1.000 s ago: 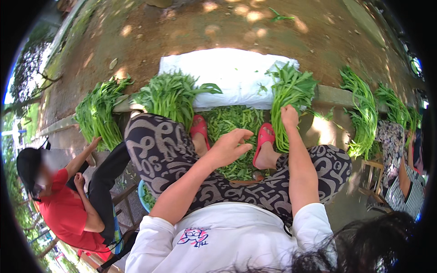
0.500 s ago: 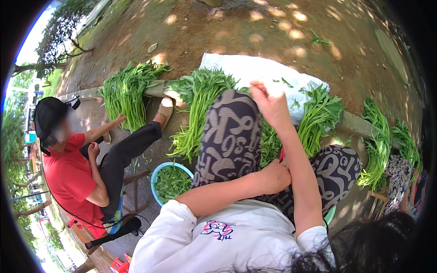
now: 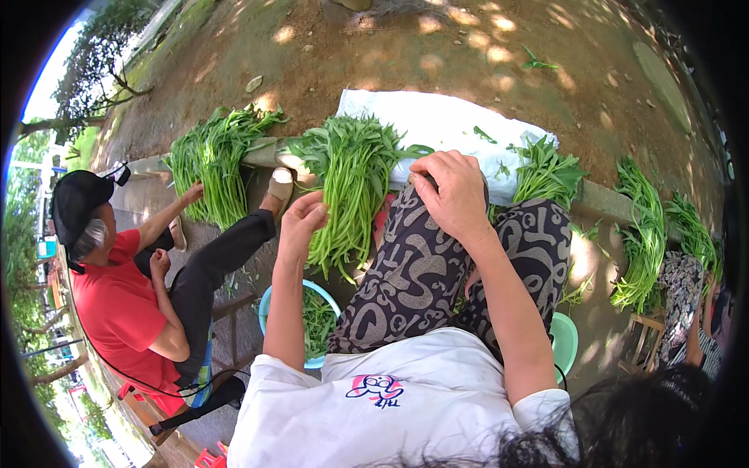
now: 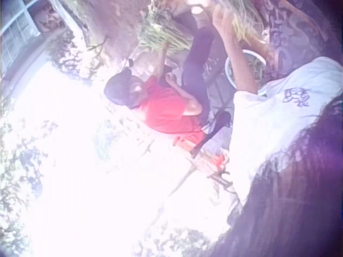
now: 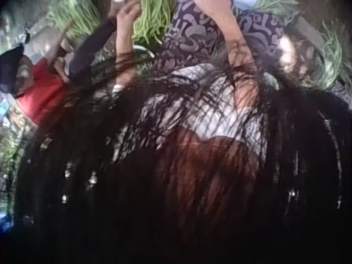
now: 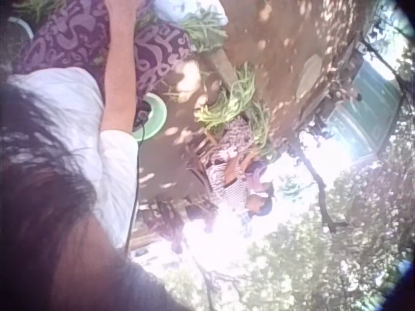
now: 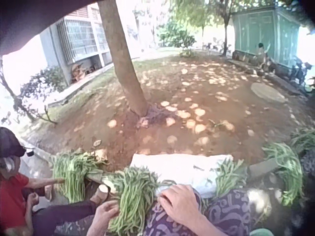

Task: The person sorts bunches of leafy green vegetables by hand, picking through the stems and leaves and placing the items into piles on a plastic sheet and the ground.

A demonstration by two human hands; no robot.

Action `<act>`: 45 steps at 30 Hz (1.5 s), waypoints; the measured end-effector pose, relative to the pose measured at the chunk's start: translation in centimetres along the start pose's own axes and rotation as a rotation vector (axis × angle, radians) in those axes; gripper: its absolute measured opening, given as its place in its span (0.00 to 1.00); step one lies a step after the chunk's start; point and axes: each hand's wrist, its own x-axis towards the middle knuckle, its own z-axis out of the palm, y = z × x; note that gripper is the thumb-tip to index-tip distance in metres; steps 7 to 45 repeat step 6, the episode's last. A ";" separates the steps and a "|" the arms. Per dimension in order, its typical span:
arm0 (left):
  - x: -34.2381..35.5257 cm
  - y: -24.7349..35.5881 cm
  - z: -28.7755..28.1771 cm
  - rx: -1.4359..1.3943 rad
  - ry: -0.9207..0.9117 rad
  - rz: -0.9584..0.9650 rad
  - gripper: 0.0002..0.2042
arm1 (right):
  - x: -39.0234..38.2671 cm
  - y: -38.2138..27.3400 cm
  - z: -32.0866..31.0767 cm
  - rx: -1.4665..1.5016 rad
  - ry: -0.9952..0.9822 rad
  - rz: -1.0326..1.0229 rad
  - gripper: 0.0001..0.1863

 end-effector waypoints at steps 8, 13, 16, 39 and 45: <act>7.6 -11.5 -4.6 0.809 0.214 0.163 0.27 | 0.1 0.1 -0.4 0.021 0.001 0.022 0.03; 7.6 -11.5 -4.6 0.809 0.214 0.163 0.27 | 0.1 0.1 -0.4 0.021 0.001 0.022 0.03; 7.6 -11.5 -4.6 0.809 0.214 0.163 0.27 | 0.1 0.1 -0.4 0.021 0.001 0.022 0.03; 7.6 -11.5 -4.6 0.809 0.214 0.163 0.27 | 0.1 0.1 -0.4 0.021 0.001 0.022 0.03; 7.6 -11.5 -4.6 0.809 0.214 0.163 0.27 | 0.1 0.1 -0.4 0.021 0.001 0.022 0.03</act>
